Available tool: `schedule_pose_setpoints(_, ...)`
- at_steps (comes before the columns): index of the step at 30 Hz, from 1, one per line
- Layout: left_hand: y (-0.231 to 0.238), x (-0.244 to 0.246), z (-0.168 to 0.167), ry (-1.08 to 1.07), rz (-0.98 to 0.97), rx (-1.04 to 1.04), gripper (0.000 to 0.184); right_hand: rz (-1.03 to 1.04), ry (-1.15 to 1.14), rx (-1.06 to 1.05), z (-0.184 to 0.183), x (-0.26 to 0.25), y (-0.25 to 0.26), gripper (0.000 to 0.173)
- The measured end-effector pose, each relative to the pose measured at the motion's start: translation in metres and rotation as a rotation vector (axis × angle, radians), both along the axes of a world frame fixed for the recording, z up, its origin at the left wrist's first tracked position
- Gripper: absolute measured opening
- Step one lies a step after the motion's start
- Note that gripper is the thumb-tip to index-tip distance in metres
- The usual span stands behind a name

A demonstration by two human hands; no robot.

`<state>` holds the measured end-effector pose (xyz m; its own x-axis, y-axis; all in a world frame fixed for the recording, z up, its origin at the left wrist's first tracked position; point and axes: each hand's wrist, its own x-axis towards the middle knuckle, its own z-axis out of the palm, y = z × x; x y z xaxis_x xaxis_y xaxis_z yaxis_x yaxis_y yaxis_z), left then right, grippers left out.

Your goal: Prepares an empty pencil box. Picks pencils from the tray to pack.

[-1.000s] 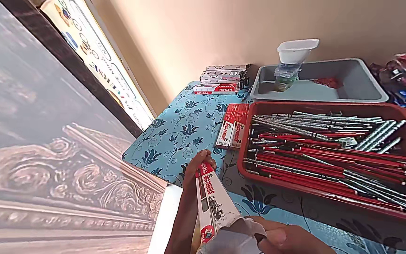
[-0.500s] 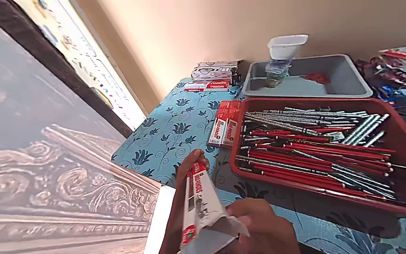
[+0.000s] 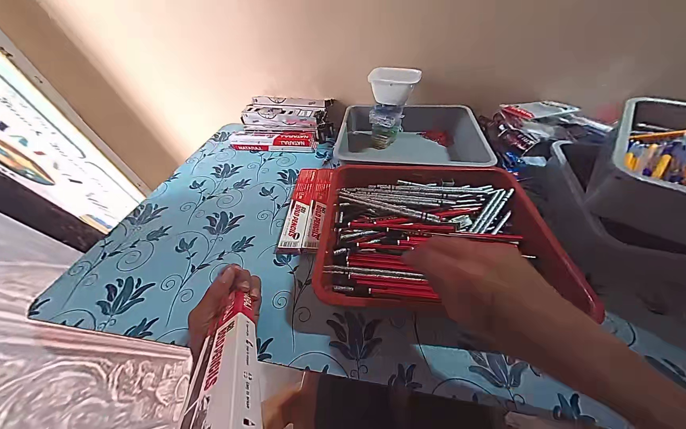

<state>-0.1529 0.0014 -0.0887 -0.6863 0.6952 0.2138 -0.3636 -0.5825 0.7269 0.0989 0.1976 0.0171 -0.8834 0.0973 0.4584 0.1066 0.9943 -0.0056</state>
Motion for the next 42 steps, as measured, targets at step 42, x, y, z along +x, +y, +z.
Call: schedule_pose_setpoints(42,-0.031,-0.032,-0.006,0.048,0.222,-0.15,0.028,0.023,-0.173,-0.093,0.018,0.019,0.073,0.05)
